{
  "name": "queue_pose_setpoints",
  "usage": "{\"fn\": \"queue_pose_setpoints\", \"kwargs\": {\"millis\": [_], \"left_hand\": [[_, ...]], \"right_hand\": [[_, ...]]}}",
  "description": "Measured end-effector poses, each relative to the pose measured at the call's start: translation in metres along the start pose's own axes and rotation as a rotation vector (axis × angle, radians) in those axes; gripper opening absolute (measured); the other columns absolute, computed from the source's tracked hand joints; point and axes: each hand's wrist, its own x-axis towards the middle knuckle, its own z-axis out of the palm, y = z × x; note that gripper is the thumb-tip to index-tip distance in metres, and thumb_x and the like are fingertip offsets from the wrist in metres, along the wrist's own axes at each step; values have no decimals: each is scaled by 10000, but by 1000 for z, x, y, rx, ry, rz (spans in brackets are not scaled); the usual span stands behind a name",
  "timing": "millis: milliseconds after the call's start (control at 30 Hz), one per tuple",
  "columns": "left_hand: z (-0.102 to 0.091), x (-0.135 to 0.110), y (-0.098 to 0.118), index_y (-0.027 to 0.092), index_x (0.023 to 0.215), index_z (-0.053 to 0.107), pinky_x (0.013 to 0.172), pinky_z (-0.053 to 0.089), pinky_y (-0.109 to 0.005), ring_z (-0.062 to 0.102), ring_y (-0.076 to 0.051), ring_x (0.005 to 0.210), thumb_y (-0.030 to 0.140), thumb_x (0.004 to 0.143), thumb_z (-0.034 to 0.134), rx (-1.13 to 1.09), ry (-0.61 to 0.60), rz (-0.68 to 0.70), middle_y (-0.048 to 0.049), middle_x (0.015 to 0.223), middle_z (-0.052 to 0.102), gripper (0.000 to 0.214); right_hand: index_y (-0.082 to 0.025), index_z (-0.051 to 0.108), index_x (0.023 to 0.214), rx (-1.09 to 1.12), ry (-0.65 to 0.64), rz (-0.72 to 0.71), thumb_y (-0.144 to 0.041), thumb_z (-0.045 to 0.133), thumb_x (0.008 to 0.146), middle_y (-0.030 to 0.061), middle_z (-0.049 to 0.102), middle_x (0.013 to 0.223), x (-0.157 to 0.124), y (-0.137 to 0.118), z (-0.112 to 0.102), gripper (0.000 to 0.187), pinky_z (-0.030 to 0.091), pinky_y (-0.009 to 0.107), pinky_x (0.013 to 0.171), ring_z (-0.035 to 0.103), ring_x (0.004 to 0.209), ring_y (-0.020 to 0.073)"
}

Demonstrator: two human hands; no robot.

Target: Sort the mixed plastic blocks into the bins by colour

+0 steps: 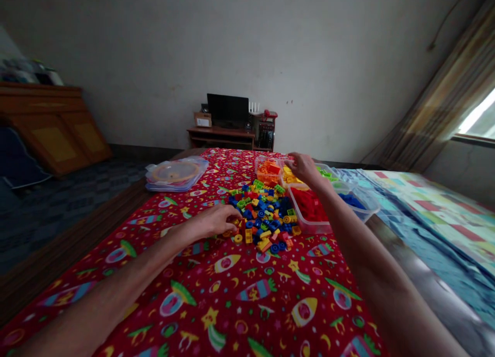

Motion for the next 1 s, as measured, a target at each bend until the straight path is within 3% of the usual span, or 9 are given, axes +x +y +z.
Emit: {"fn": "queue_pose_setpoints", "kwargs": {"millis": [133, 267, 400, 567, 667, 767, 900, 1000], "left_hand": [[-4, 0, 8, 201, 1066, 676, 682, 451, -217, 647, -183, 802, 227, 746, 550, -23, 5, -79, -30, 894, 714, 345], [-10, 1, 8, 173, 1083, 667, 647, 452, -237, 638, -187, 738, 299, 765, 528, -83, 94, -125, -36, 826, 709, 369], [-9, 5, -1, 166, 1020, 680, 726, 470, -260, 635, -195, 812, 257, 750, 476, -114, 190, -72, -58, 925, 709, 350], [-7, 8, -10, 167, 956, 688, 815, 470, -301, 629, -211, 883, 223, 731, 444, -71, 265, -74, -72, 954, 705, 337], [-8, 7, -13, 159, 956, 686, 808, 483, -318, 638, -223, 855, 272, 721, 485, -120, 312, -86, -76, 954, 704, 330], [-6, 7, -15, 154, 1005, 668, 694, 506, -296, 649, -213, 768, 342, 700, 539, -278, 321, -122, -64, 898, 709, 381], [-1, 8, -16, 136, 1040, 642, 606, 502, -275, 652, -206, 724, 375, 652, 606, -494, 325, -130, -57, 817, 705, 457], [0, 10, -16, 137, 1073, 615, 603, 503, -271, 658, -194, 714, 374, 644, 638, -674, 269, -147, -53, 815, 712, 491]], "right_hand": [[-130, 703, 901, 150, -164, -162, -216, 436, 882, 83, 685, 770, -46, -42, 10, 281, 344, 227, 600, 571, 663, 134], [-140, 679, 748, 146, -283, -299, -152, 460, 843, 44, 625, 657, -77, -72, 19, 239, 228, 239, 527, 462, 558, 92], [-152, 675, 788, 193, -320, -424, -187, 465, 870, 38, 626, 681, -89, -91, 23, 228, 228, 237, 539, 465, 569, 88], [-170, 680, 870, 107, -440, -605, -268, 533, 871, 77, 669, 825, -107, -114, 19, 177, 342, 233, 591, 571, 709, 140], [-162, 652, 1017, -36, -424, -636, -221, 568, 847, 122, 652, 985, -124, -119, 17, 199, 433, 277, 719, 579, 907, 205], [-146, 592, 1140, -64, -360, -653, -112, 512, 851, 139, 610, 1095, -133, -117, 21, 301, 442, 306, 831, 536, 1034, 220], [-132, 605, 1055, 54, -427, -670, -63, 440, 860, 97, 636, 956, -122, -109, 28, 264, 418, 252, 743, 555, 856, 159], [-139, 618, 931, 111, -466, -554, -46, 471, 803, 46, 611, 767, -107, -103, 24, 216, 327, 229, 580, 484, 645, 120]]}}
